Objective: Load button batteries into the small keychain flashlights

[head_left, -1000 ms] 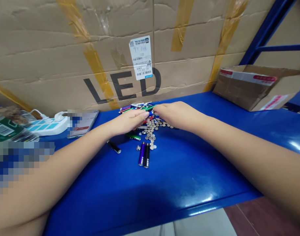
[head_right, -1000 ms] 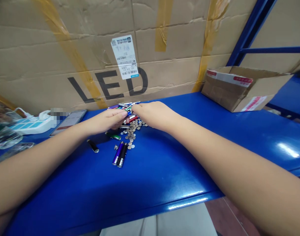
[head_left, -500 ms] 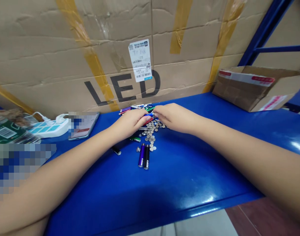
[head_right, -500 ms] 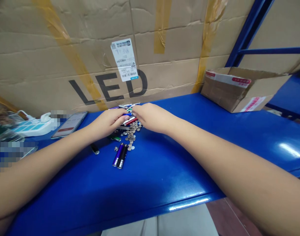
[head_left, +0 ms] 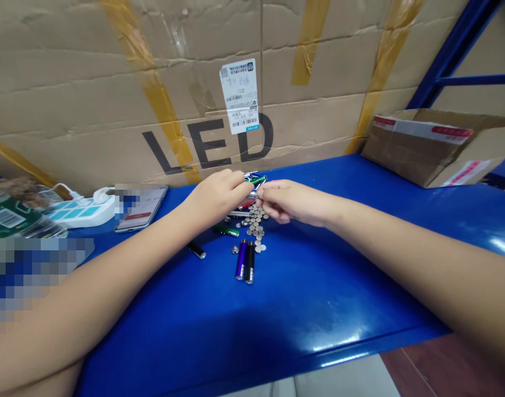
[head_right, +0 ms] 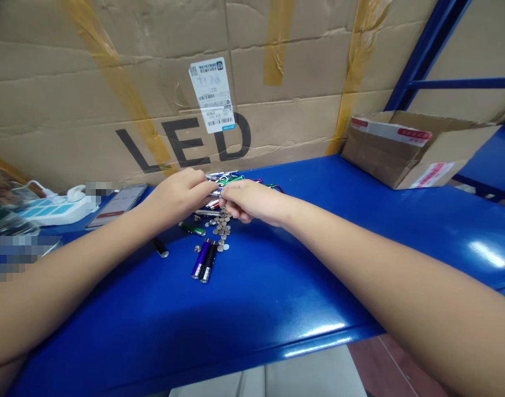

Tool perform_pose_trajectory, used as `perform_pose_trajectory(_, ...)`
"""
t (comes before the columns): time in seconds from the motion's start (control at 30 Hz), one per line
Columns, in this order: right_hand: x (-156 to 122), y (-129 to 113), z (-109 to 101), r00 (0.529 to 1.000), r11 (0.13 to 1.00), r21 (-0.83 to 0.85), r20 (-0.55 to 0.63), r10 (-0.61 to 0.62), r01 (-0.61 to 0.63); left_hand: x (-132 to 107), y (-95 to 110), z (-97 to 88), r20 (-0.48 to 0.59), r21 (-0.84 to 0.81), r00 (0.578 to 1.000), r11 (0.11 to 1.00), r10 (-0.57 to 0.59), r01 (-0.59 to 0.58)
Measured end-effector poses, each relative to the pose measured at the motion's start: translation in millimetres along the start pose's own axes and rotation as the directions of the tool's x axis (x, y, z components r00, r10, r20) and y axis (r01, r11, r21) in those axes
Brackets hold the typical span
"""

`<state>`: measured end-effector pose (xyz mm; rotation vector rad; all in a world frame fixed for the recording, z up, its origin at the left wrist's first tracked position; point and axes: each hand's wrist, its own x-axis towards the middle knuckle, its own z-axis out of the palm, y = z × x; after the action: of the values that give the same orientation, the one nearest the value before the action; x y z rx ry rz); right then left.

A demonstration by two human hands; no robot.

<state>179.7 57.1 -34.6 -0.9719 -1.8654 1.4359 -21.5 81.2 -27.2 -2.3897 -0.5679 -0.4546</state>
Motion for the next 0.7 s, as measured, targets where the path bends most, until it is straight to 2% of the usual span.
perform_pose_trajectory(0.13, -1, 1, -10, 0.998, 0.993, -0.112, -0.062, -0.033, 0.026, 4, 7, -1.5, 0.035, -0.216, 0.992, 0.968, -0.12, 0.125)
perform_pose_trajectory(0.27, -1, 1, -14, 0.996, 0.985, -0.171, -0.081, -0.021, 0.007, 5, 8, 2.7, -0.038, -0.383, 0.988, 0.916, -0.147, 0.121)
perform_pose_trajectory(0.4, 0, 1, -13, 0.998, 0.997, -0.039, 0.001, 0.065, -0.065, 1, 6, 6.9, -0.105, -0.358, 0.986, 0.93, -0.127, 0.081)
perform_pose_trajectory(0.57, 0, 2, -15, 0.978, 0.982, 0.076, 0.135, 0.16, -0.171, 1, 8, 4.3, -0.104, -0.318, 0.993, 0.948, -0.054, 0.018)
perform_pose_trajectory(0.63, -1, -1, -14, 0.981, 0.984, 0.059, 0.108, 0.162, -0.169, 2, 9, 3.1, -0.115, -0.37, 0.989, 0.928, -0.09, 0.042)
perform_pose_trajectory(0.7, -2, -5, -13, 0.99, 0.99, -0.043, 0.043, 0.135, -0.133, 3, 11, 2.5, -0.103, -0.445, 0.984, 0.892, -0.144, 0.084)
